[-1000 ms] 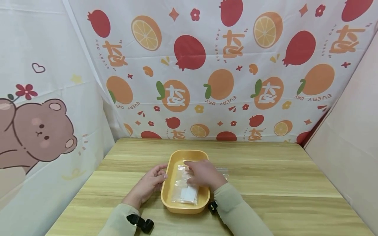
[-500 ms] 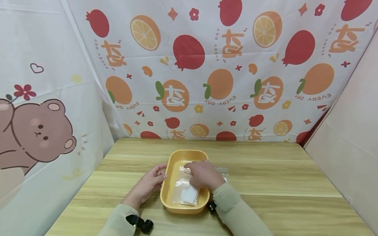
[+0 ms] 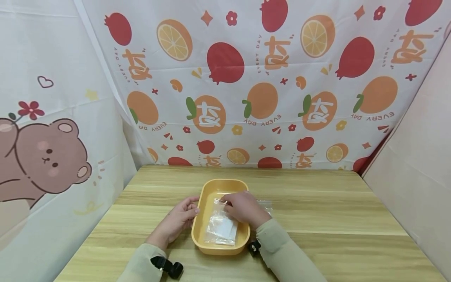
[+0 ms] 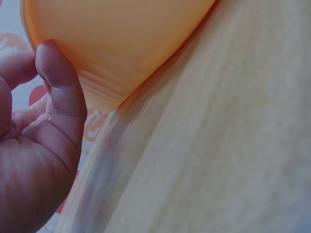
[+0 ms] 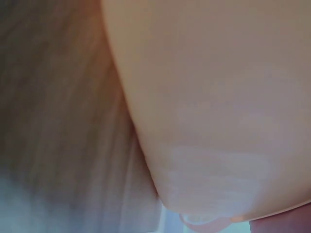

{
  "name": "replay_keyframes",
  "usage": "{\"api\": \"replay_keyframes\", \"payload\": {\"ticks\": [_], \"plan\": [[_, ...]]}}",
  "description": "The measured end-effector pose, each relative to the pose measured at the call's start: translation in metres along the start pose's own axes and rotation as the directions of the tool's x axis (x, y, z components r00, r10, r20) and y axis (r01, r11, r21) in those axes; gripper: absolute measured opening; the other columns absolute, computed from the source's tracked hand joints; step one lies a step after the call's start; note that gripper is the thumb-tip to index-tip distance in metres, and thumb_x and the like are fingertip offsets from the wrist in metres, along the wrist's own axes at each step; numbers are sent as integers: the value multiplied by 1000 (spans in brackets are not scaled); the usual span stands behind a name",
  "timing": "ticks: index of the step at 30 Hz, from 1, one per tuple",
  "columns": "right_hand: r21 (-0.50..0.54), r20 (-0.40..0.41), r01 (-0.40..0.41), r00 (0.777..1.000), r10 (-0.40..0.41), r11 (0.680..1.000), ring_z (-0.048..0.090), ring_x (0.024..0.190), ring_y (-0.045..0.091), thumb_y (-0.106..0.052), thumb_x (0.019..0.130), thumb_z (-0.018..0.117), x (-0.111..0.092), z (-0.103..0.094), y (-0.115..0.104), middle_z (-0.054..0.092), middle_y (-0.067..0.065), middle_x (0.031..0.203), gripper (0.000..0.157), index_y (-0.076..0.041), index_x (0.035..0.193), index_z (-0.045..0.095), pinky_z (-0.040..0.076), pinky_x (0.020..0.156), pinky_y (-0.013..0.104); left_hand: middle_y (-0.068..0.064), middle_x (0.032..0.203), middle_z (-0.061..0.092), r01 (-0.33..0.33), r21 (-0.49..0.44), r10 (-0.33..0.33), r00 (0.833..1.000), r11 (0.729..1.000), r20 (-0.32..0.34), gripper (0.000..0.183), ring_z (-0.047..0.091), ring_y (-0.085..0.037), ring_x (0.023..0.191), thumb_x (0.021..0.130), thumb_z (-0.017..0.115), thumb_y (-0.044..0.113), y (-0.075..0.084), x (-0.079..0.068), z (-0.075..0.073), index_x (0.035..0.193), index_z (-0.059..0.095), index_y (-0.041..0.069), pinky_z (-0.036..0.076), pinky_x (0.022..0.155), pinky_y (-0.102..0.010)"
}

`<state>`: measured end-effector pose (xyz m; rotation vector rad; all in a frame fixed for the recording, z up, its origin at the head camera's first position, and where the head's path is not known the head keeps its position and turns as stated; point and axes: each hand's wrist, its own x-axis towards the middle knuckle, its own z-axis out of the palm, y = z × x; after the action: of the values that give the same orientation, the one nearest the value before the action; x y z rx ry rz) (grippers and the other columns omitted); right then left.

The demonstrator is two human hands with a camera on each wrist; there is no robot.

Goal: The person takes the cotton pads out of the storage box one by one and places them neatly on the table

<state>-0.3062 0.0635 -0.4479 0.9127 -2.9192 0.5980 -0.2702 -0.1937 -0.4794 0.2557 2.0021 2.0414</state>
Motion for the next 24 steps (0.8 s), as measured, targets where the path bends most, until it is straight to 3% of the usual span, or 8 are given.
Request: {"api": "replay_keyframes", "payload": {"ticks": [5, 11, 17, 21, 24], "plan": [[-28, -54, 42, 998, -44, 999, 65, 103, 8, -32, 102, 58, 0, 1, 3, 71, -17, 114, 26, -29, 122, 75, 43, 101, 40, -15, 103, 55, 0, 8, 0, 1000, 1000, -8, 57, 62, -19, 83, 101, 56, 5, 1, 0, 0, 152, 32, -3, 58, 69, -33], [31, -88, 60, 994, -57, 998, 65, 105, 8, -32, 103, 57, -1, 2, 7, 70, -17, 114, 24, -30, 119, 75, 47, 98, 38, -13, 103, 56, 6, 12, -6, 1000, 1000, -8, 59, 62, -19, 83, 100, 58, 7, 1, -1, 1, 152, 32, -2, 57, 69, -33], [174, -96, 19, 995, -3, 985, 62, 97, 6, -31, 101, 63, -3, 0, 6, 69, -18, 106, 17, -29, 110, 77, 51, 90, 35, -15, 104, 55, 5, 3, -5, 1000, 1000, -5, 58, 62, -19, 82, 101, 57, 5, 1, 0, 1, 152, 32, -2, 58, 68, -33], [365, -81, -30, 995, 64, 931, 62, 99, 6, -28, 99, 67, -7, -9, 2, 70, -20, 102, 14, -26, 106, 78, 52, 91, 36, -15, 104, 55, 13, 1, -13, 1000, 1000, -8, 58, 62, -19, 82, 101, 57, 5, 3, -1, 2, 152, 32, -3, 58, 68, -33], [459, -105, -5, 993, 60, 888, 63, 101, 6, -27, 99, 67, -10, -20, 2, 71, -19, 100, 13, -25, 105, 79, 53, 90, 34, -16, 105, 55, 19, 5, -19, 1000, 1000, -13, 57, 62, -20, 83, 101, 56, 5, 3, -2, 2, 152, 32, -3, 58, 69, -33]]}}
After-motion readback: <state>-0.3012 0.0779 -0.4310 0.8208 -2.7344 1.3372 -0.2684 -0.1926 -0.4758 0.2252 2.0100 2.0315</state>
